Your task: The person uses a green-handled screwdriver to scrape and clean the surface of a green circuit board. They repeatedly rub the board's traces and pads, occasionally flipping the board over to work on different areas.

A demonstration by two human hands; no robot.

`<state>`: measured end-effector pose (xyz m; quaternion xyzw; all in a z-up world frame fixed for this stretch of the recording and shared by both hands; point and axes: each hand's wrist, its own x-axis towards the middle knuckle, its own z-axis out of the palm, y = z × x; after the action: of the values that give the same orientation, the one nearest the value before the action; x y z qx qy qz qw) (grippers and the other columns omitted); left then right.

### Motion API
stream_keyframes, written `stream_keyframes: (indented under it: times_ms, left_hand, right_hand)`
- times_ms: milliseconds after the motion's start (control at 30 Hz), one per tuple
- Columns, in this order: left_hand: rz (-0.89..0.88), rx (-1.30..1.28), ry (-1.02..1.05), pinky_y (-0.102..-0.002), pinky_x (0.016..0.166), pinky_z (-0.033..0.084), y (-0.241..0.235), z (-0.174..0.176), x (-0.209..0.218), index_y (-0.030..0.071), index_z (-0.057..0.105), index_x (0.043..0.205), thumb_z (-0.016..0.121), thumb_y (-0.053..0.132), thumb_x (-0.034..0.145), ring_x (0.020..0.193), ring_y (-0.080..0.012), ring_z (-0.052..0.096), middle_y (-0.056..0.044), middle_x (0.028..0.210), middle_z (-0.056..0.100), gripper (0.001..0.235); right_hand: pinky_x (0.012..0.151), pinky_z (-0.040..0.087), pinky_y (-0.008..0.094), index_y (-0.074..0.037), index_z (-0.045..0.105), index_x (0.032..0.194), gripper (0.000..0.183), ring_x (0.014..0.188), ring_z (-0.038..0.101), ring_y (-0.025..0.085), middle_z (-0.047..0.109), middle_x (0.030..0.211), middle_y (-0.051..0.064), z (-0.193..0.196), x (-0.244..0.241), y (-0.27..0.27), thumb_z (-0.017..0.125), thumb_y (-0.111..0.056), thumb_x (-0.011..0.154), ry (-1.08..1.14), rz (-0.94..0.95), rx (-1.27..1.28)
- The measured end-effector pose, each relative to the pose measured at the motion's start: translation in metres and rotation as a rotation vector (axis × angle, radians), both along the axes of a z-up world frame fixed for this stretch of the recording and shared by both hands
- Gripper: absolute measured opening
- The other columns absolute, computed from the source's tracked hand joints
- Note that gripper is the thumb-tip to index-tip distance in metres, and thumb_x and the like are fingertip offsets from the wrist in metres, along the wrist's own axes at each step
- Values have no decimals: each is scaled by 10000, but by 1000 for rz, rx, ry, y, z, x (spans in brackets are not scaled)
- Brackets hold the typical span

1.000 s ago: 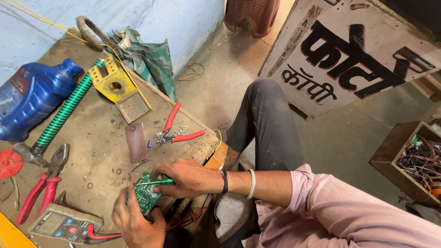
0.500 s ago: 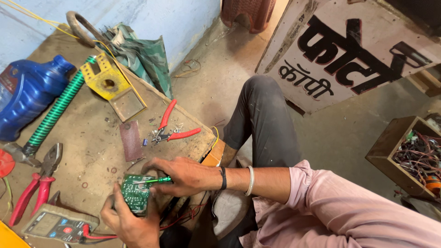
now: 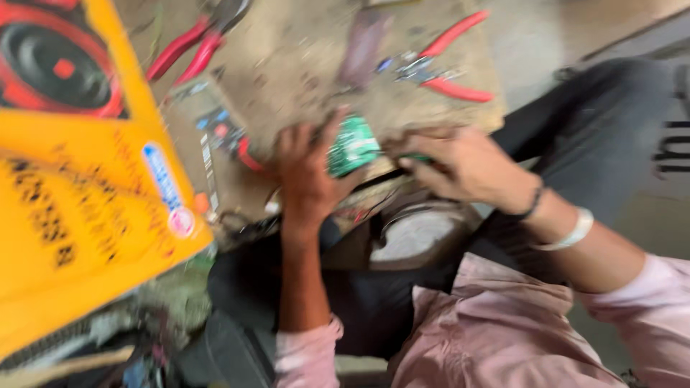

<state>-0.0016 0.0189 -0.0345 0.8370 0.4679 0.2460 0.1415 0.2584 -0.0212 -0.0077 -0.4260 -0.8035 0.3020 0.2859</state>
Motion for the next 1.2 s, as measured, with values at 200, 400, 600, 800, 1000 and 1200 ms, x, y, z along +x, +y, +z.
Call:
stream_keyframes:
  times_ms: [200, 400, 600, 800, 1000, 1200]
  left_hand:
    - [20, -12, 12, -514, 973, 419, -6, 5, 5, 270, 557, 1481, 919, 535, 700, 1061, -354, 474, -96, 1072, 511, 901]
    - [15, 27, 8, -515, 977, 406, -6, 5, 4, 262, 559, 1482, 936, 503, 701, 1087, -327, 485, -69, 1104, 519, 900]
    - [5, 58, -29, -511, 990, 400, -8, 0, 2, 235, 578, 1442, 955, 435, 708, 1108, -309, 500, -59, 1119, 518, 850]
    - [-26, 35, -57, -515, 1026, 385, -6, -2, -1, 215, 571, 1453, 951, 444, 714, 1103, -299, 517, -52, 1122, 518, 861]
    - [-33, 30, -58, -511, 1043, 382, -6, -4, -1, 213, 573, 1466, 947, 462, 742, 1095, -296, 528, -59, 1120, 511, 852]
    - [-55, 49, -67, -500, 1047, 384, -4, -10, -4, 207, 559, 1485, 954, 486, 763, 1110, -296, 535, -65, 1136, 506, 869]
  right_hand:
    - [704, 563, 435, -71, 704, 1133, 287, 875, 705, 352, 736, 1036, 128, 9, -4, -3, 725, -155, 859, -214, 7, 33]
    - [697, 566, 418, -41, 705, 1033, 208, 886, 720, 338, 751, 1087, 133, 1, -3, 6, 738, -139, 852, -224, 36, 60]
    - [758, 583, 419, -60, 722, 1070, 222, 894, 716, 335, 742, 1080, 134, -2, -2, 8, 759, -126, 861, -286, 75, 98]
    - [812, 598, 400, -89, 735, 1131, 299, 930, 716, 310, 705, 1079, 103, 5, 0, 11, 754, -86, 832, -331, 182, 256]
    - [739, 588, 386, -118, 750, 1114, 305, 819, 706, 278, 669, 950, 74, 11, -2, 5, 783, -113, 811, -410, 170, 243]
    - [694, 576, 374, -127, 750, 1157, 331, 774, 701, 264, 661, 961, 65, 17, -6, 6, 793, -129, 829, -440, 182, 251]
